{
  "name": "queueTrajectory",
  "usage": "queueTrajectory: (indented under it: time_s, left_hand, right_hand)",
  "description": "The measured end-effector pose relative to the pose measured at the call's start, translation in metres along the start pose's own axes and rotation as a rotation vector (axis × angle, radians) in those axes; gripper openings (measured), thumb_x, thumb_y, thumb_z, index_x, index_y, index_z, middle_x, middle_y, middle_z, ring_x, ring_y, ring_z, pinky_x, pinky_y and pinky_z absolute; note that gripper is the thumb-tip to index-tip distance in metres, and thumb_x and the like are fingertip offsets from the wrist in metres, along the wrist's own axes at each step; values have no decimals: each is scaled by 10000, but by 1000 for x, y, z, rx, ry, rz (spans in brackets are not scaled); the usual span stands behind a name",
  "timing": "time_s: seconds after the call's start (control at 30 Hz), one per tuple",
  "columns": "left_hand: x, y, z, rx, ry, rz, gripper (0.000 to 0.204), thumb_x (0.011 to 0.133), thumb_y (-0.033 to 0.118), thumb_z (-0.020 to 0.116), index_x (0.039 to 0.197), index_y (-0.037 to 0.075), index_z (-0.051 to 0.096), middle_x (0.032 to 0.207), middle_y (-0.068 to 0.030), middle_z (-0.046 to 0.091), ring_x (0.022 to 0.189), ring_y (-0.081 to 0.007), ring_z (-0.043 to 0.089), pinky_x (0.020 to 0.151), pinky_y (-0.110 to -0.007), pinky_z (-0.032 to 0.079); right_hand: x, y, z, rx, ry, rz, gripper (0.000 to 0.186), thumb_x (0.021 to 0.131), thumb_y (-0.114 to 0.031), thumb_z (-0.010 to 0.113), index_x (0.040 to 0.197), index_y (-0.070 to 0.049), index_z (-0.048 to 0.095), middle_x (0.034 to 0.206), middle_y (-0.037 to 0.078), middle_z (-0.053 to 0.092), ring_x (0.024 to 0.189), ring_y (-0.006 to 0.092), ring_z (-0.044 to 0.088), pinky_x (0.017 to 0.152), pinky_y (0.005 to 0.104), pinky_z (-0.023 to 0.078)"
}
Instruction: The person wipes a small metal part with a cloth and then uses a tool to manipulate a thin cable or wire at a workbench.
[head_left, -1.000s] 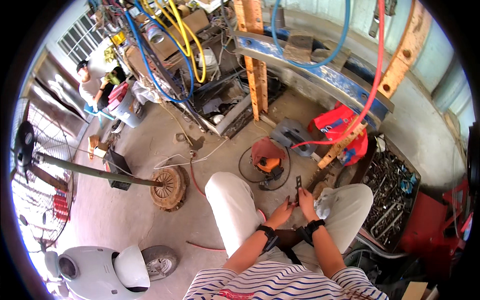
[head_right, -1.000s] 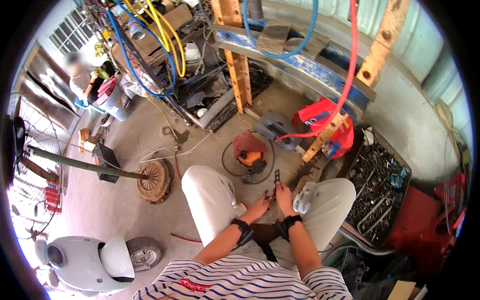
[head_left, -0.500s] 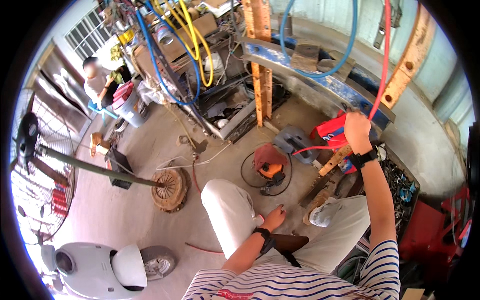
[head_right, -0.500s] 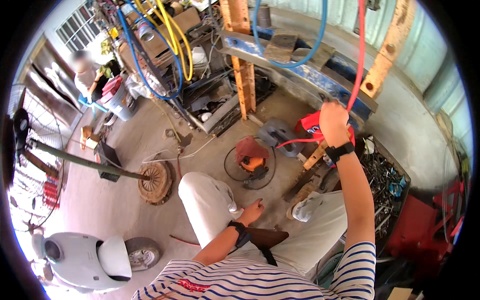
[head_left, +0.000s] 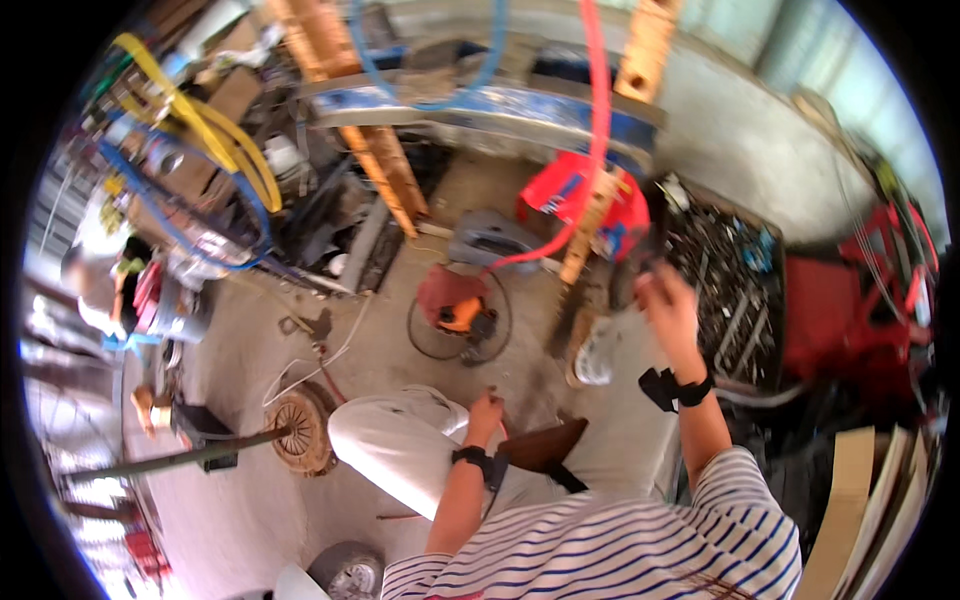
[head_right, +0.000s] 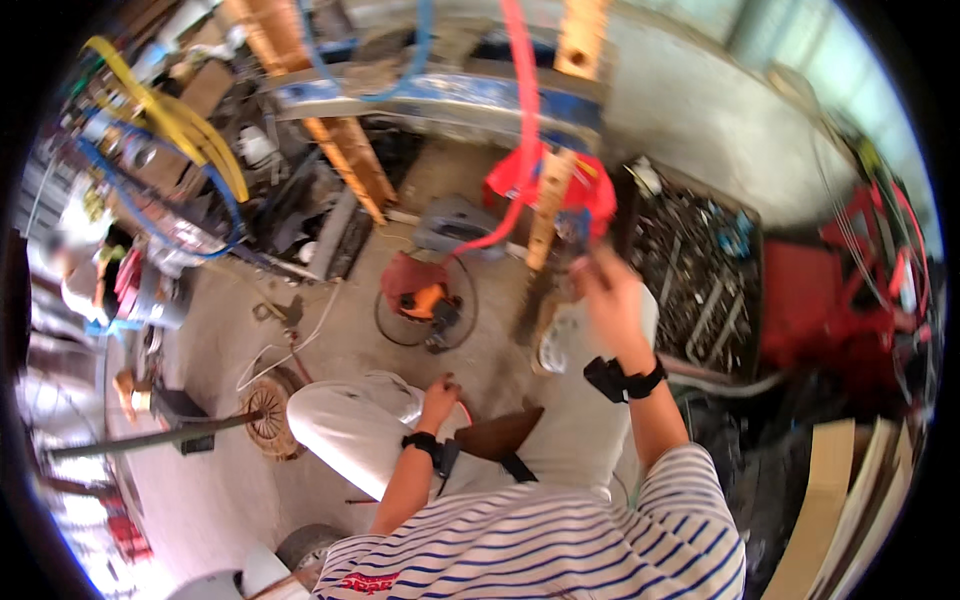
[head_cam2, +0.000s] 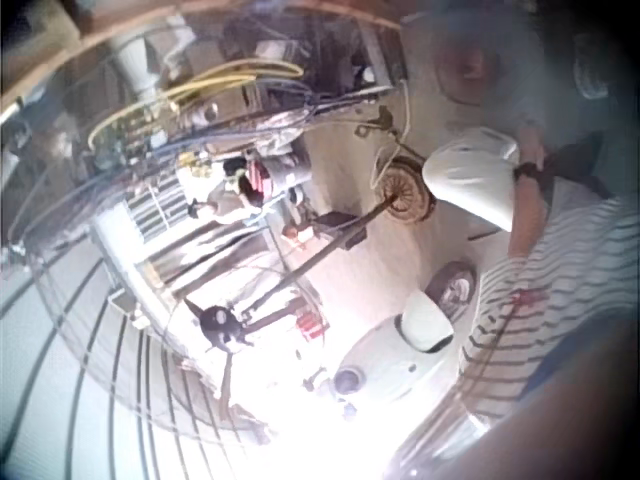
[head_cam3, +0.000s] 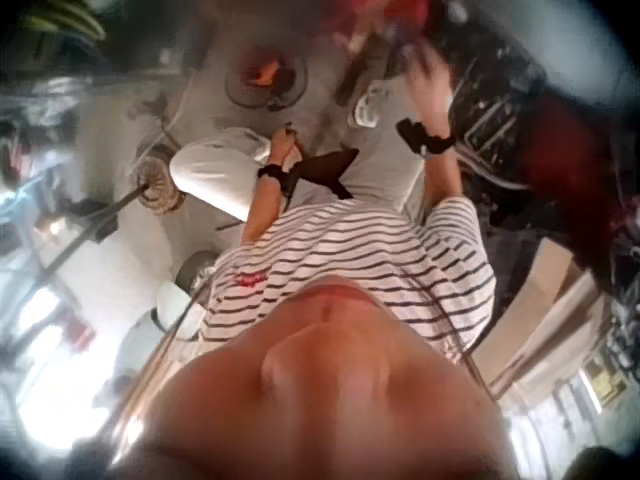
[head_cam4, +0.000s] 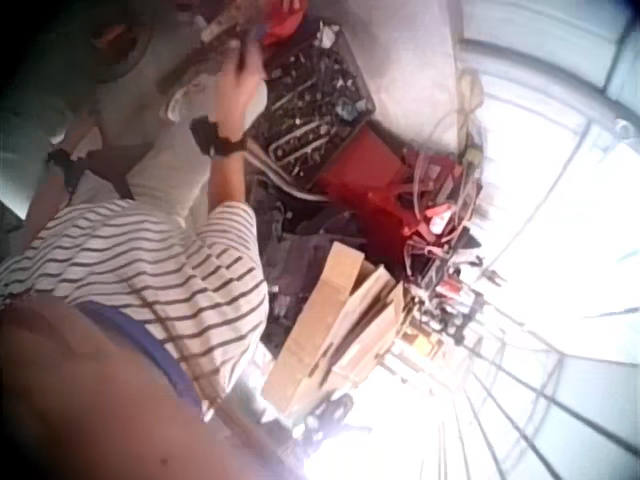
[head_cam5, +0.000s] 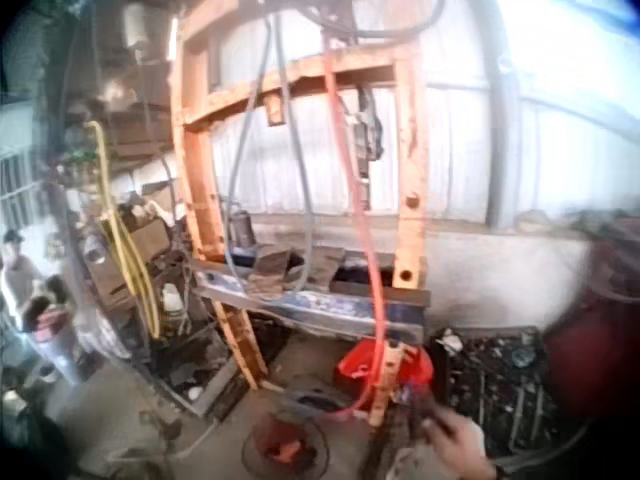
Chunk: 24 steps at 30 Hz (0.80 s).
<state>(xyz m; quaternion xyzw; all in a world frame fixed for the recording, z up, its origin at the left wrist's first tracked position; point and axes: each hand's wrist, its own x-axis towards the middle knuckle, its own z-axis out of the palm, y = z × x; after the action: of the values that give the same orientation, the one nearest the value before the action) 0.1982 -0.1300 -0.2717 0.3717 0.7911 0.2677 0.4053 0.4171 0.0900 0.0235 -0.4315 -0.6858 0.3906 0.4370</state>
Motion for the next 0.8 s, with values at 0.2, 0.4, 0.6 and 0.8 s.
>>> queueTrajectory:
  time_s: [0.2,0.4,0.6,0.8]
  left_hand:
    - [18,-28,6,-187,29,-77,423,798,215,544,1177,28,529,887,-185,653,847,-312,632,754,-370,476]
    - [6,3,4,-157,-90,-112,406,808,194,532,1167,4,530,876,-196,649,730,-257,652,709,-347,493]
    - [-1,-46,5,-96,77,-101,435,761,173,507,1144,-33,525,945,-253,624,868,-370,617,790,-417,473]
    - [22,-4,-18,218,19,-176,499,738,189,515,1164,-59,436,1043,-327,549,1007,-447,525,867,-451,434]
  right_hand:
    - [-19,156,-129,45,703,330,221,960,-227,416,825,-57,460,542,1,420,384,94,351,360,257,290]
    - [-93,351,-149,120,458,880,161,822,-129,493,770,23,513,578,133,530,428,188,472,409,351,380]
    - [-56,312,-119,-245,319,1049,588,804,-192,531,1254,56,245,777,131,559,550,165,469,487,332,379]
    - [-73,299,-123,-506,165,756,670,830,-153,497,1403,33,203,1147,257,540,966,338,554,832,402,420]
